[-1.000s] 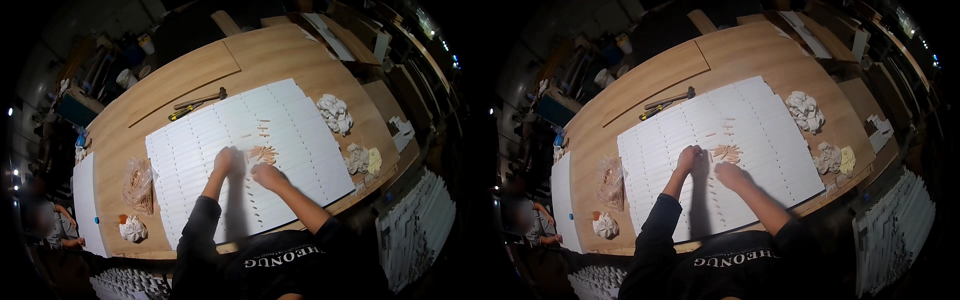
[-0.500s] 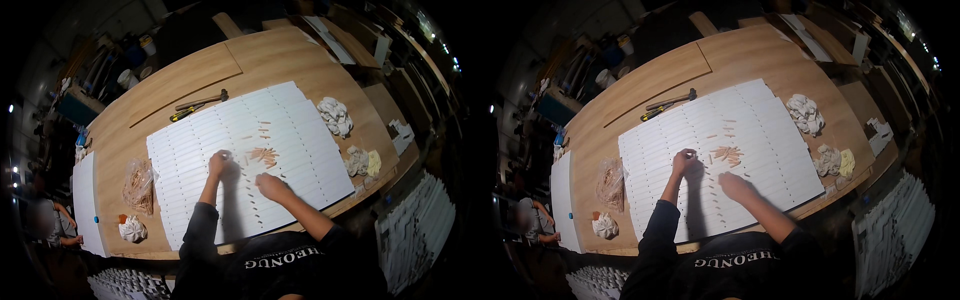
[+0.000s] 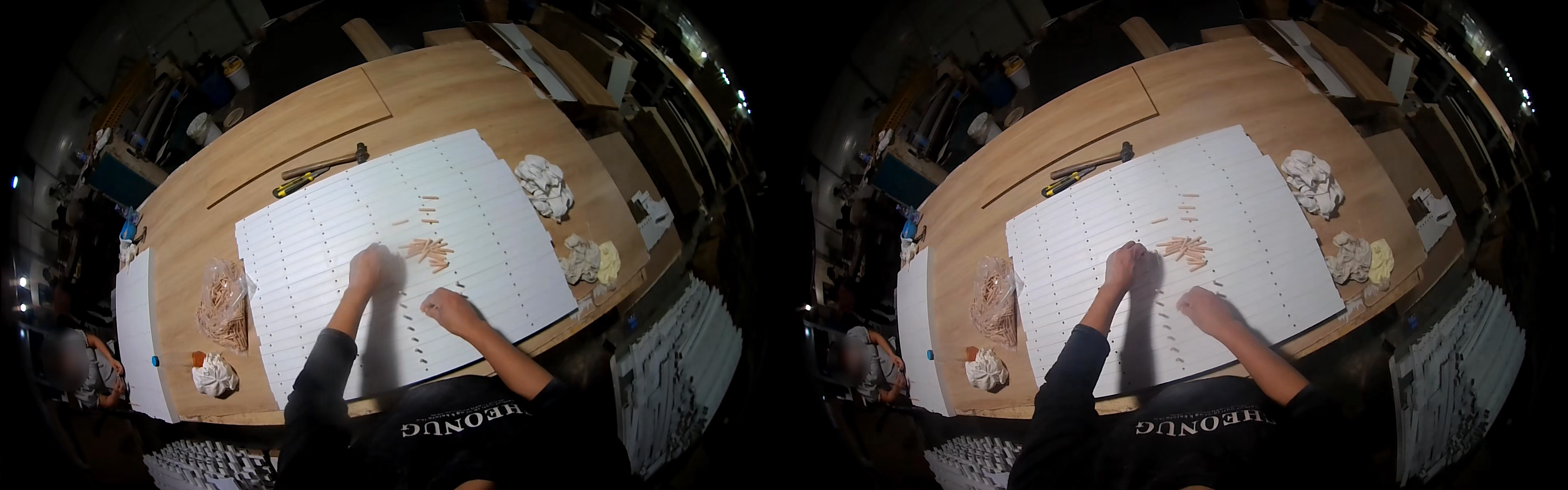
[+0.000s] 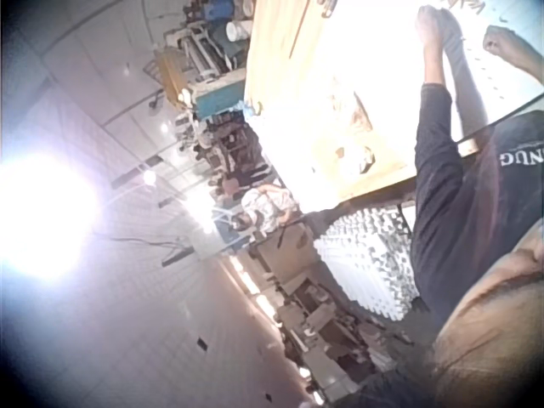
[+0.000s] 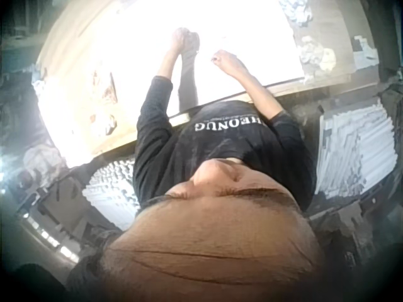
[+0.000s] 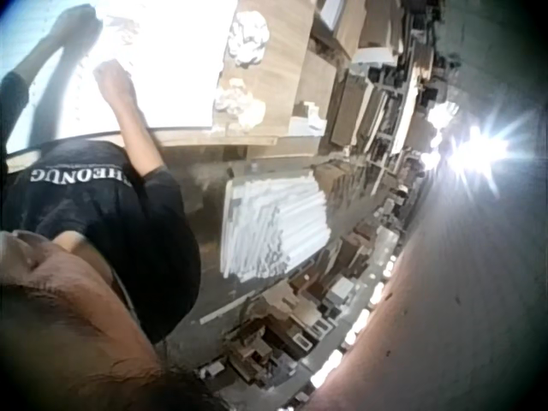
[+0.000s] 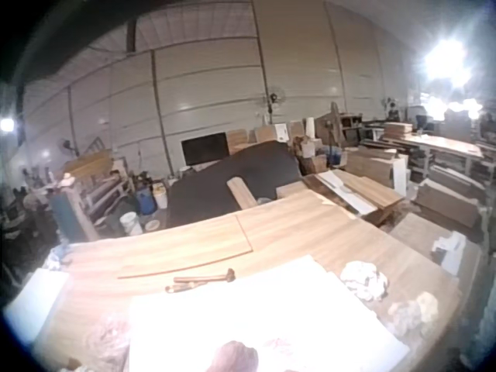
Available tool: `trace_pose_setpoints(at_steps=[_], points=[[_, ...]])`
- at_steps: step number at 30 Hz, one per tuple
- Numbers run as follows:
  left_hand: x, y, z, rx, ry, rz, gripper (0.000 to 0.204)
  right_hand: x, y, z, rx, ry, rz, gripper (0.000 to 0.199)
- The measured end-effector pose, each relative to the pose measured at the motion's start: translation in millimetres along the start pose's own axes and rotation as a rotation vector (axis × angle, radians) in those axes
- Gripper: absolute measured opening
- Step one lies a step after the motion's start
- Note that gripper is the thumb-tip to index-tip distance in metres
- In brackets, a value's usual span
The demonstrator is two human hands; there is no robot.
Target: The person wipes a series of white panels with a cloth and then inserts wooden pegs into pre-drilled holes in the panels.
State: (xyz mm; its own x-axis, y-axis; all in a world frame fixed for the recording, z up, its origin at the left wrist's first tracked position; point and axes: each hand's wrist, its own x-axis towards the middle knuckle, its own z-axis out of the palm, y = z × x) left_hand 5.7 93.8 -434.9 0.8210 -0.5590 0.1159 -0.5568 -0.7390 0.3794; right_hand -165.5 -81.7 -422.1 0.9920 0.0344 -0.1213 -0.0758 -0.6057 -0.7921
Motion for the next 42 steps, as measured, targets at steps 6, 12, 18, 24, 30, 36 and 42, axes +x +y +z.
trace_pose_setpoints(at_steps=[6,12,18,24,30,36,42], points=[[-5,-5,2,-0.009,-0.021,-0.028,0.011,-6,-10,0,0.163,-0.078,0.095,0.023],[9,-4,-8,0.048,-0.102,-0.067,0.016,-12,-11,9,0.755,-0.053,0.233,0.02],[29,34,-1,0.118,-0.147,-0.134,0.025,-21,4,10,0.948,-0.1,0.252,0.024],[44,7,16,-0.196,-0.092,-0.34,0.022,-30,5,1,1.078,-0.168,0.381,0.023],[33,-35,13,-0.606,0.057,-0.452,0.015,-41,12,5,1.167,-0.222,0.318,0.04],[25,-35,3,-0.137,0.074,-0.183,0.013,-37,12,13,1.15,-0.229,0.352,0.039],[22,-17,0,-0.025,0.079,-0.151,0.014,-27,15,17,1.251,-0.231,0.4,0.027]])
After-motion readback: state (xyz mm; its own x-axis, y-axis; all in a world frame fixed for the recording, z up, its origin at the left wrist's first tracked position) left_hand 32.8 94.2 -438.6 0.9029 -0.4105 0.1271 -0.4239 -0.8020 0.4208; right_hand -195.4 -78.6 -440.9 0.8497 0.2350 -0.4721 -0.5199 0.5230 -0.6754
